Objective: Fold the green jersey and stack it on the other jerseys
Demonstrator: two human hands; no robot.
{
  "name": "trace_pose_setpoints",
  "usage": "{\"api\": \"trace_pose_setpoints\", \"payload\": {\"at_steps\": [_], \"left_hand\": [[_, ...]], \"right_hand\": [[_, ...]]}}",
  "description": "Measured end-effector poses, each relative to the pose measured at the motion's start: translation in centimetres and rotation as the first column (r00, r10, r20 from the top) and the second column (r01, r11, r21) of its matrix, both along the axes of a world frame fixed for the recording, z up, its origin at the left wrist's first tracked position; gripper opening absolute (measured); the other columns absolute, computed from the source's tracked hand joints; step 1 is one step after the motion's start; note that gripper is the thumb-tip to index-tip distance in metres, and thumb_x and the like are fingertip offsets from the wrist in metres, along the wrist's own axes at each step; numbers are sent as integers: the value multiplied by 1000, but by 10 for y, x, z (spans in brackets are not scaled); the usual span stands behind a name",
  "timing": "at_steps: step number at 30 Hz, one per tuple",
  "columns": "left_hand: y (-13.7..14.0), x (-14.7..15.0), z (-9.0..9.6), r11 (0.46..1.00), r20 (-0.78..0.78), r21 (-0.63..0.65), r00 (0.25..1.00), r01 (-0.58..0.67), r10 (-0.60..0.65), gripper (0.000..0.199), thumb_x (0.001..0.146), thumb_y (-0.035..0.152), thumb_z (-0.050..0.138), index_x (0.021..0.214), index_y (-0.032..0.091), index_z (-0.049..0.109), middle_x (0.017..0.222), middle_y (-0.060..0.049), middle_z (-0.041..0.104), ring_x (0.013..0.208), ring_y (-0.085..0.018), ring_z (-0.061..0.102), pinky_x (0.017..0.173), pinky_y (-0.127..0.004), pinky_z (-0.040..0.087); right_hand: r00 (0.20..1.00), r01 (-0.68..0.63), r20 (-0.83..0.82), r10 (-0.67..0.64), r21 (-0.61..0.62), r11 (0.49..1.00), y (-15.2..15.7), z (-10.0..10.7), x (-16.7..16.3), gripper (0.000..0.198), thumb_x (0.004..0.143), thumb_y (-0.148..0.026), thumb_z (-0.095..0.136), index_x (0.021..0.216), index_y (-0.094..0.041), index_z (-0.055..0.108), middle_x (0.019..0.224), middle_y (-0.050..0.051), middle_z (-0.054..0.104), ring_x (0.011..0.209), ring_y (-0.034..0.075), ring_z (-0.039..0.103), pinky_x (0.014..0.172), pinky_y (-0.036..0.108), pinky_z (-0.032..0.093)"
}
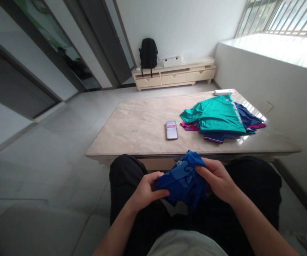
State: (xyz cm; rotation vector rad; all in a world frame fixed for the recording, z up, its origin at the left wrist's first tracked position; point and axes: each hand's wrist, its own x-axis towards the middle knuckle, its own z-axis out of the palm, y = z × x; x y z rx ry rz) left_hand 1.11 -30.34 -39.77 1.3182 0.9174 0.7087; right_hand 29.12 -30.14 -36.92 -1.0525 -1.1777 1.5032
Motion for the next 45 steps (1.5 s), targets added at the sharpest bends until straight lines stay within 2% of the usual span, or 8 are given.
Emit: {"api": "trace_pose_setpoints", "payload": {"at_steps": [13, 24, 28, 32, 35, 38, 41, 45], "left_hand": [[-14, 7, 15, 975, 77, -111, 980, 192, -184, 36, 84, 40, 84, 103, 14, 67, 90, -2, 64, 79, -14, 57, 73, -24, 46], [-25, 17, -30, 945, -223, 130, 937, 301, -268, 20, 88, 20, 67, 108, 17, 72, 88, -2, 68, 77, -16, 59, 70, -26, 45], [-19, 22, -23, 951, -166, 292, 985, 100, -52, 18, 98, 27, 59, 97, 16, 73, 98, -6, 71, 97, -21, 62, 90, -31, 47], [-4, 17, -1, 972, -30, 204, 991, -120, 129, 29, 104, 40, 54, 104, 16, 69, 89, -2, 67, 82, -16, 58, 77, -25, 46], [6, 22, 24, 964, 41, 227, 991, -135, 129, 29, 104, 41, 55, 105, 16, 69, 86, -1, 66, 76, -14, 57, 72, -23, 45], [12, 32, 50, 942, -2, 333, 1000, -26, 28, 25, 102, 36, 57, 108, 16, 72, 91, -3, 72, 80, -16, 64, 76, -25, 49], [14, 39, 68, 896, -66, 441, 997, 57, -31, 20, 101, 30, 59, 108, 18, 74, 102, -5, 76, 93, -20, 71, 88, -28, 52], [9, 32, 63, 946, -12, 324, 1000, -18, 23, 25, 99, 32, 65, 121, 21, 70, 107, -6, 75, 98, -20, 71, 88, -28, 54]], "right_hand": [[797, 77, 477, -371, 529, 845, 12, 22, 6, 29, 93, -21, 55, 107, -22, 80, 85, 0, 74, 73, 15, 66, 68, 22, 52], [662, 337, 375, -648, 623, 705, 19, 48, 14, 22, 91, -23, 57, 95, -20, 78, 81, 2, 72, 66, 14, 58, 56, 24, 43], [587, 379, 401, -703, 632, 676, 24, 56, 27, 26, 94, -23, 54, 104, -26, 78, 74, 1, 65, 61, 16, 49, 55, 30, 36], [470, 395, 462, -752, 652, 647, 27, 59, 41, 34, 97, -25, 53, 121, -32, 76, 90, 4, 70, 80, 24, 61, 75, 37, 47], [596, 95, 556, -580, 668, 738, 23, 59, 29, 45, 96, -27, 56, 140, -32, 66, 135, 5, 67, 127, 31, 59, 116, 45, 39], [782, -304, 622, -36, 431, 850, 15, 55, 4, 61, 96, -37, 65, 155, -29, 52, 152, 6, 58, 145, 31, 48, 125, 47, 32], [773, -448, 588, 238, 241, 861, 13, 50, -16, 59, 89, -40, 77, 145, -24, 64, 131, 8, 72, 120, 28, 67, 106, 37, 51], [767, -380, 632, 117, 300, 875, 17, 52, -19, 23, 91, -41, 75, 102, -21, 81, 88, 1, 76, 79, 16, 68, 73, 23, 52]]}}
